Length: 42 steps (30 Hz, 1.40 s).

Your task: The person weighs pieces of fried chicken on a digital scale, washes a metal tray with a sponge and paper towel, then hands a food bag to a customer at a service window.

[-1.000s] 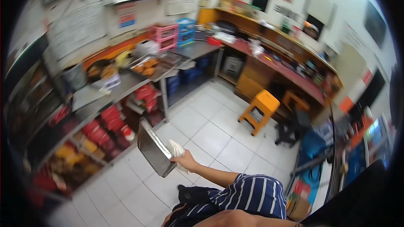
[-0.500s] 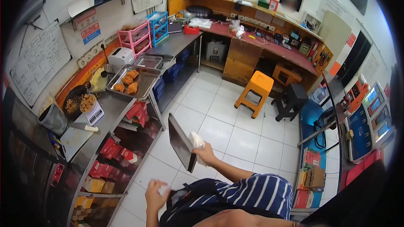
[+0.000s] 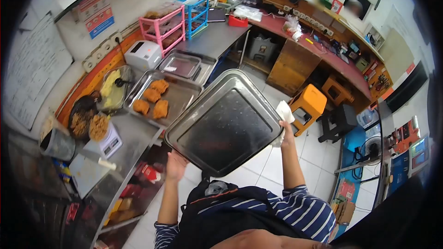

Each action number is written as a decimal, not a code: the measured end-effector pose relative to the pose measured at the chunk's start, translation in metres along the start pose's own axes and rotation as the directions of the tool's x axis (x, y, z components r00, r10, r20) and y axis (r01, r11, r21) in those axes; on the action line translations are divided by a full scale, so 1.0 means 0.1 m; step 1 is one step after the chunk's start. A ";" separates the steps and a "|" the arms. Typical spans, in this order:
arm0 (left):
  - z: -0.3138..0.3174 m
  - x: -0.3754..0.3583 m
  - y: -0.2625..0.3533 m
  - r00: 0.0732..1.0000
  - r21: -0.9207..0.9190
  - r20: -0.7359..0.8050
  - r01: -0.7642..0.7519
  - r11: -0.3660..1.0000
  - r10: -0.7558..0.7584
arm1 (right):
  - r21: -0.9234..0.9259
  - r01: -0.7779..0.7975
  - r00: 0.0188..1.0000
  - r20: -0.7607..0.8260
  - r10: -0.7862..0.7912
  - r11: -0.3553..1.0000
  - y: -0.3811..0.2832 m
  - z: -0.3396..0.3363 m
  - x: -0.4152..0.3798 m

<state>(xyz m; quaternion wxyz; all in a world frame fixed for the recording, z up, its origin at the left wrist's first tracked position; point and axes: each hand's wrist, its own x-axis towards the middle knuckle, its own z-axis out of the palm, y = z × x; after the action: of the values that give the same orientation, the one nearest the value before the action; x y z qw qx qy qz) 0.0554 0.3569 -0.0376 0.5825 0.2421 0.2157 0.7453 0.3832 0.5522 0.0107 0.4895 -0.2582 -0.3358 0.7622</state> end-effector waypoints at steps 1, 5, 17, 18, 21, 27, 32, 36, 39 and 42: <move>0.28 0.29 -0.08 0.993 -0.020 -0.120 -0.023 1.000 0.021 | 0.054 -0.015 0.993 -0.117 0.021 0.998 0.03 -0.15 0.17; 0.52 1.51 -0.55 0.967 -0.016 -0.245 0.068 0.998 -0.070 | -0.184 0.184 0.832 -0.493 -0.253 0.966 -0.12 -0.41 0.49; 1.73 4.23 -2.66 0.955 0.737 0.162 0.050 0.674 -0.248 | -0.975 -0.104 0.135 -0.210 -0.968 0.197 -1.25 -1.60 1.98; 1.81 4.40 -2.82 0.913 0.802 0.161 0.100 0.588 -0.375 | -0.996 -0.067 0.268 -0.079 -0.960 0.063 -1.33 -1.52 2.26; 2.24 4.86 -3.13 0.883 0.771 0.330 -0.048 0.635 -0.334 | -0.964 0.059 0.523 0.252 -0.815 -0.261 -1.65 -1.22 3.04; 2.37 6.01 -3.65 0.884 0.703 0.325 0.013 0.711 -0.336 | -0.931 0.261 0.480 0.355 -0.802 -0.255 -2.37 -1.81 4.10; 2.56 7.12 -4.23 0.868 0.743 0.285 0.068 0.666 -0.406 | -0.953 0.278 0.421 0.235 -0.876 -0.122 -2.78 -2.94 5.11; 2.97 8.15 -4.48 0.873 0.734 0.323 0.013 0.679 -0.366 | -0.999 0.010 0.352 -0.039 -0.935 0.046 -3.71 -3.95 5.80; 3.22 8.86 -4.95 0.838 0.737 0.377 -0.014 0.676 -0.394 | -0.990 -0.121 0.222 -0.092 -0.971 0.066 -4.18 -4.63 6.15; 3.66 9.45 -5.37 0.793 0.722 0.428 -0.010 0.692 -0.434 | -0.964 -0.138 0.061 -0.237 -0.970 0.227 -4.46 -4.84 6.50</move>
<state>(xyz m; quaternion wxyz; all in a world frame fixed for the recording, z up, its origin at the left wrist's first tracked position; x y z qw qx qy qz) 0.4973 1.4130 0.0308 0.5716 0.6239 0.3216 0.4249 0.7360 1.4071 -0.0005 0.6221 -0.6816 -0.3754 -0.0868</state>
